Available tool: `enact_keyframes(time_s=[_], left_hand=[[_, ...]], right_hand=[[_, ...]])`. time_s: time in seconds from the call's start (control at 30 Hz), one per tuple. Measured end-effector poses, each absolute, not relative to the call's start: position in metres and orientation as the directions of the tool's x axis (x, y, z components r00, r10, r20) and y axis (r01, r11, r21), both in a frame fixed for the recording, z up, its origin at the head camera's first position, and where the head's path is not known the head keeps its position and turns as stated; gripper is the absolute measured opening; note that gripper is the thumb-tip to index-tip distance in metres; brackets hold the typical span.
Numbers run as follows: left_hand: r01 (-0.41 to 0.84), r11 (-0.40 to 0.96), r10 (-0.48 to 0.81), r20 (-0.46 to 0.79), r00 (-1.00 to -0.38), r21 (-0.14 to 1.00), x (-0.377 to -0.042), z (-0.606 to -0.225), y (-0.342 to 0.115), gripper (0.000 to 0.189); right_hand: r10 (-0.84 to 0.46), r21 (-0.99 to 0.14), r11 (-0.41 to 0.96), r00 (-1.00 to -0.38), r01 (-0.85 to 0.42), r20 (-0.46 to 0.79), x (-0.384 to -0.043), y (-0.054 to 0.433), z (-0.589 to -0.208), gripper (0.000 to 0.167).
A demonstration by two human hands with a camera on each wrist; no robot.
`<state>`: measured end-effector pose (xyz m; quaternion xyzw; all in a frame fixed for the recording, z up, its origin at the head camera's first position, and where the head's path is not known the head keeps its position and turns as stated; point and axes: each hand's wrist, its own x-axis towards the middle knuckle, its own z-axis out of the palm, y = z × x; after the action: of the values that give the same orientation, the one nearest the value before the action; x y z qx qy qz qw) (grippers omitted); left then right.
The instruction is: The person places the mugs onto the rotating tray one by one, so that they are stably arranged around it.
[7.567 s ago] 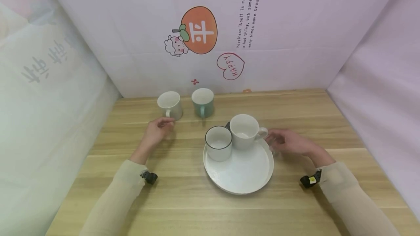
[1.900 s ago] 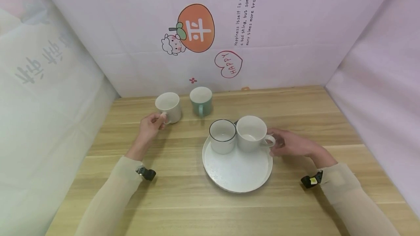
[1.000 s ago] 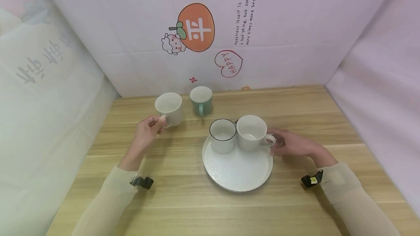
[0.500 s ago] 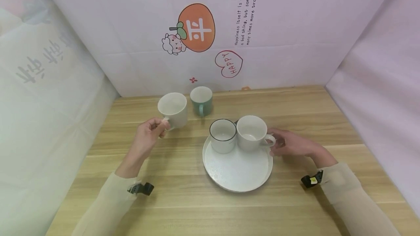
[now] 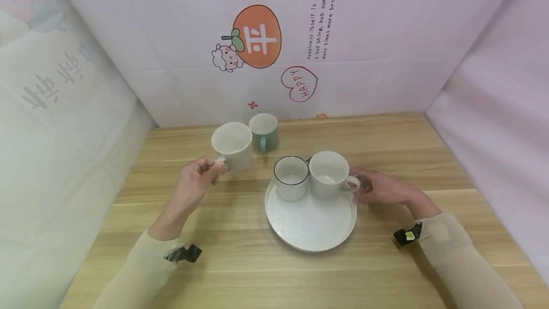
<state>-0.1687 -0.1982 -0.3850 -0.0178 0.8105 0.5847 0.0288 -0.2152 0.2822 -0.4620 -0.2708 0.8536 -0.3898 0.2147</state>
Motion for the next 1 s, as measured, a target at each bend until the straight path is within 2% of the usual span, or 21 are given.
enact_keyframes(time_s=[0.4, 1.0], left_hand=[[0.008, 0.279, 0.082, -0.016, -0.997, 0.96, -0.152, -0.373, -0.184, 0.028], [0.114, 0.207, 0.179, 0.077, -0.981, 0.972, -0.132, -0.363, -0.164, 0.018]], right_hand=[[-0.636, -0.797, 0.531, -0.757, -0.288, -0.15, -0.213, 0.282, -0.46, 0.07], [-0.633, -0.783, 0.546, -0.759, -0.297, -0.154, -0.213, 0.282, -0.458, 0.07]])
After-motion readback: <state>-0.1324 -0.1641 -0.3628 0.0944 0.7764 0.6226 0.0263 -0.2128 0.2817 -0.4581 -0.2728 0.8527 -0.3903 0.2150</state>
